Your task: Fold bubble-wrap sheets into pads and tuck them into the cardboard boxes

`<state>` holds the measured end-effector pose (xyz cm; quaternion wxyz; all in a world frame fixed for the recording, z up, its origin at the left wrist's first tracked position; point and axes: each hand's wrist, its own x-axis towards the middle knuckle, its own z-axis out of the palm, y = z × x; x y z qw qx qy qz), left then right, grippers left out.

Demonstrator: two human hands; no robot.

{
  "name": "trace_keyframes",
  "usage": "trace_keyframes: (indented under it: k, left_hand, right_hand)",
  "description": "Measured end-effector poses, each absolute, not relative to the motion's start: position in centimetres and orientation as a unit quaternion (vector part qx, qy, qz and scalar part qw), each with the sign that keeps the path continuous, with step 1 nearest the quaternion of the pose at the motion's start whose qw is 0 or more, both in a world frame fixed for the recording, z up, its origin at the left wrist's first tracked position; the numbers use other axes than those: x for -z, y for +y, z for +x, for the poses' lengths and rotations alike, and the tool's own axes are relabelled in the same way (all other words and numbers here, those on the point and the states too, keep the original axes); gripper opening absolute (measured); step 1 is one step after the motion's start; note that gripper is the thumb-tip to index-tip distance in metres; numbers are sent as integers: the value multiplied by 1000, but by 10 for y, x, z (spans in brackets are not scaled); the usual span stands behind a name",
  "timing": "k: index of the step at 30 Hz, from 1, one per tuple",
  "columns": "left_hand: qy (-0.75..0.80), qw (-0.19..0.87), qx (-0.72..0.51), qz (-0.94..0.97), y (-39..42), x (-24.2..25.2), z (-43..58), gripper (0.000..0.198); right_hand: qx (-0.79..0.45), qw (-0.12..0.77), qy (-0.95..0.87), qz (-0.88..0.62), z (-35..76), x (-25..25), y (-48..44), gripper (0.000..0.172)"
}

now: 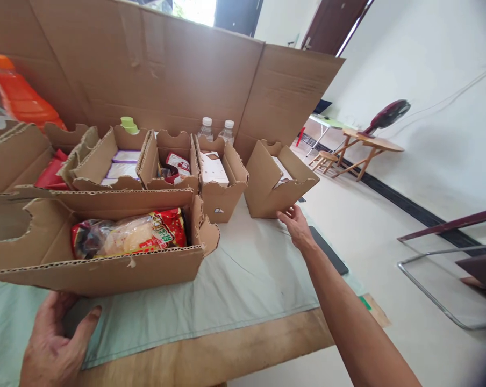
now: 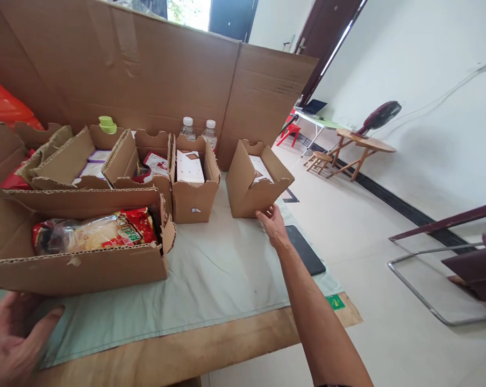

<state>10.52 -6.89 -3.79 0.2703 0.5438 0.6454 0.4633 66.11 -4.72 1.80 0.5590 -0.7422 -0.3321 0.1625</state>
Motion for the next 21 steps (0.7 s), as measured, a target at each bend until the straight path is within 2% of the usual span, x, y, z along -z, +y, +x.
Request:
trace_keyframes:
  k: [2, 4, 8, 11, 14, 17, 21]
  left_hand:
    - [640, 310, -468, 524, -69, 26, 111, 75]
    - [632, 325, -473, 520, -68, 19, 115, 80]
    - [627, 312, -472, 536, -67, 12, 117, 75]
    - [616, 325, -477, 536, -68, 8, 118, 71]
    - [585, 351, -501, 532, -66, 3, 118, 69]
    - [564, 383, -498, 536, -63, 1, 117, 62]
    - [556, 407, -491, 533, -62, -1, 121, 60]
  right_hand:
    - [-138, 564, -315, -750, 649, -23, -60, 72]
    - [-125, 565, -313, -753, 629, -26, -77, 73]
    - [-199, 519, -405, -726, 554, -26, -111, 55]
    - [-239, 426, -571, -660, 485, -27, -122, 56]
    - [-250, 377, -644, -617, 433, -28, -112, 53]
    - [-267, 356, -640, -626, 407, -28, -95, 42]
    - [-252, 379, -614, -645, 400, -23, -88, 37]
